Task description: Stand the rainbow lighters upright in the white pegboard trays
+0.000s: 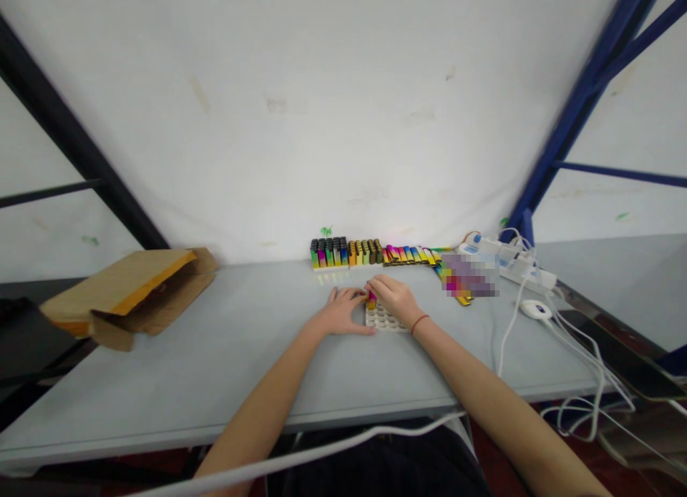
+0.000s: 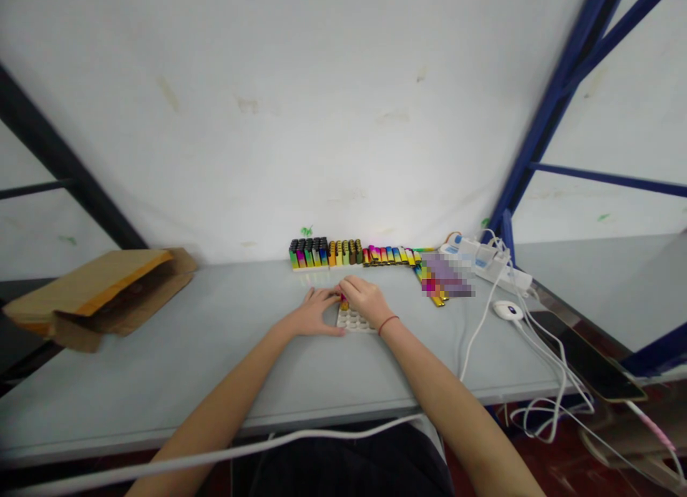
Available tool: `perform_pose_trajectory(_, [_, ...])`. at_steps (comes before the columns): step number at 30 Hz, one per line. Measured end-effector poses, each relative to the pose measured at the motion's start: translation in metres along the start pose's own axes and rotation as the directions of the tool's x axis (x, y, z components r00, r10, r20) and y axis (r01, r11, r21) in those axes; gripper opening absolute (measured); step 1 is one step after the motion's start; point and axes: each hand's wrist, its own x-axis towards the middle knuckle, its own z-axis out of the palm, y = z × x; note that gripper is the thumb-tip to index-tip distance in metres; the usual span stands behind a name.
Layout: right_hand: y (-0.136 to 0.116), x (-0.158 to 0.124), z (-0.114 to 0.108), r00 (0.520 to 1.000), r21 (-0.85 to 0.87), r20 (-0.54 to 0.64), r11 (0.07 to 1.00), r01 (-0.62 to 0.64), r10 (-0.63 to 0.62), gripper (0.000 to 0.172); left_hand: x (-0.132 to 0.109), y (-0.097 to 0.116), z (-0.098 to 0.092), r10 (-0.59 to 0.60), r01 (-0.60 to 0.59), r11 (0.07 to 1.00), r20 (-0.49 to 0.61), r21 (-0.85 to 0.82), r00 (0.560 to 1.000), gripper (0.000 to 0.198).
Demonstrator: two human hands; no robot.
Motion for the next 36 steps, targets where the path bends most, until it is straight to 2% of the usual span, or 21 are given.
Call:
perform_pose_trajectory(3, [-0.003,0.0,0.001,1.0,0.006,0.005,1.0,0.007,-0.007,0.04,0.001,-0.001,0.001,0.005,-0.005,1.0,-0.009,-0.003,1.0,0.086])
perform_pose_trajectory(6, [-0.001,0.002,-0.002,0.997,0.009,-0.061,0.999,-0.035,0.036,0.035,0.003,-0.007,0.002,0.0,-0.001,1.0,-0.042,-0.012,0.999,0.085])
perform_pose_trajectory(7, [0.003,0.002,-0.004,0.992,-0.007,-0.097,0.996,-0.085,0.084,0.035,0.004,-0.01,0.002,-0.008,0.008,1.0,-0.061,-0.014,0.998,0.085])
perform_pose_trajectory(9, [0.013,0.002,-0.012,0.955,-0.086,-0.161,0.96,-0.267,0.251,0.036,0.004,-0.018,0.003,-0.038,0.037,0.999,-0.104,-0.012,0.994,0.084])
perform_pose_trajectory(10, [0.02,0.002,-0.017,0.913,-0.155,-0.185,0.907,-0.392,0.363,0.036,0.005,-0.023,0.002,-0.058,0.057,0.998,-0.122,-0.009,0.991,0.083])
perform_pose_trajectory(11, [0.026,0.0,-0.022,0.853,-0.238,-0.196,0.82,-0.52,0.484,0.035,0.005,-0.027,0.002,-0.077,0.077,0.997,-0.139,-0.006,0.987,0.083])
perform_pose_trajectory(13, [0.039,-0.005,-0.033,0.691,-0.388,-0.201,0.591,-0.707,0.694,0.034,0.004,-0.033,0.001,-0.105,0.106,0.994,-0.158,-0.005,0.982,0.082])
perform_pose_trajectory(15, [0.048,-0.011,-0.043,0.539,-0.479,-0.201,0.397,-0.782,0.818,0.035,0.004,-0.037,0.0,-0.117,0.118,0.993,-0.164,-0.005,0.979,0.083])
perform_pose_trajectory(17, [0.053,-0.016,-0.05,0.435,-0.519,-0.201,0.281,-0.807,0.878,0.037,0.004,-0.038,-0.001,-0.119,0.12,0.993,-0.16,-0.001,0.98,0.084])
perform_pose_trajectory(19, [0.055,-0.02,-0.056,0.385,-0.54,-0.184,0.234,-0.809,0.905,0.039,0.004,-0.038,-0.002,-0.122,0.125,0.992,-0.149,0.006,0.981,0.084])
perform_pose_trajectory(23, [0.058,-0.024,-0.063,0.34,-0.566,-0.113,0.221,-0.794,0.934,0.039,0.004,-0.035,-0.003,-0.13,0.133,0.991,-0.134,0.016,0.982,0.084])
perform_pose_trajectory(25, [0.06,-0.024,-0.065,0.331,-0.583,-0.067,0.233,-0.779,0.941,0.037,0.003,-0.035,-0.003,-0.129,0.133,0.991,-0.138,0.018,0.982,0.083])
perform_pose_trajectory(26, [0.061,-0.024,-0.066,0.344,-0.595,-0.028,0.261,-0.76,0.939,0.037,0.003,-0.035,-0.003,-0.13,0.134,0.991,-0.14,0.019,0.982,0.083])
perform_pose_trajectory(29, [0.063,-0.02,-0.063,0.44,-0.605,0.142,0.43,-0.67,0.887,0.038,0.003,-0.035,-0.003,-0.137,0.142,0.99,-0.131,0.026,0.982,0.083])
perform_pose_trajectory(32, [0.061,-0.014,-0.054,0.533,-0.537,0.298,0.601,-0.592,0.792,0.039,0.003,-0.034,-0.003,-0.141,0.146,0.989,-0.124,0.033,0.982,0.085])
perform_pose_trajectory(34, [0.057,-0.011,-0.047,0.574,-0.476,0.367,0.678,-0.561,0.732,0.033,0.003,-0.034,-0.003,-0.139,0.145,0.989,-0.128,0.034,0.982,0.085])
perform_pose_trajectory(36, [0.052,-0.009,-0.04,0.633,-0.381,0.37,0.733,-0.564,0.68,0.03,0.003,-0.035,-0.002,-0.136,0.142,0.989,-0.137,0.032,0.981,0.083])
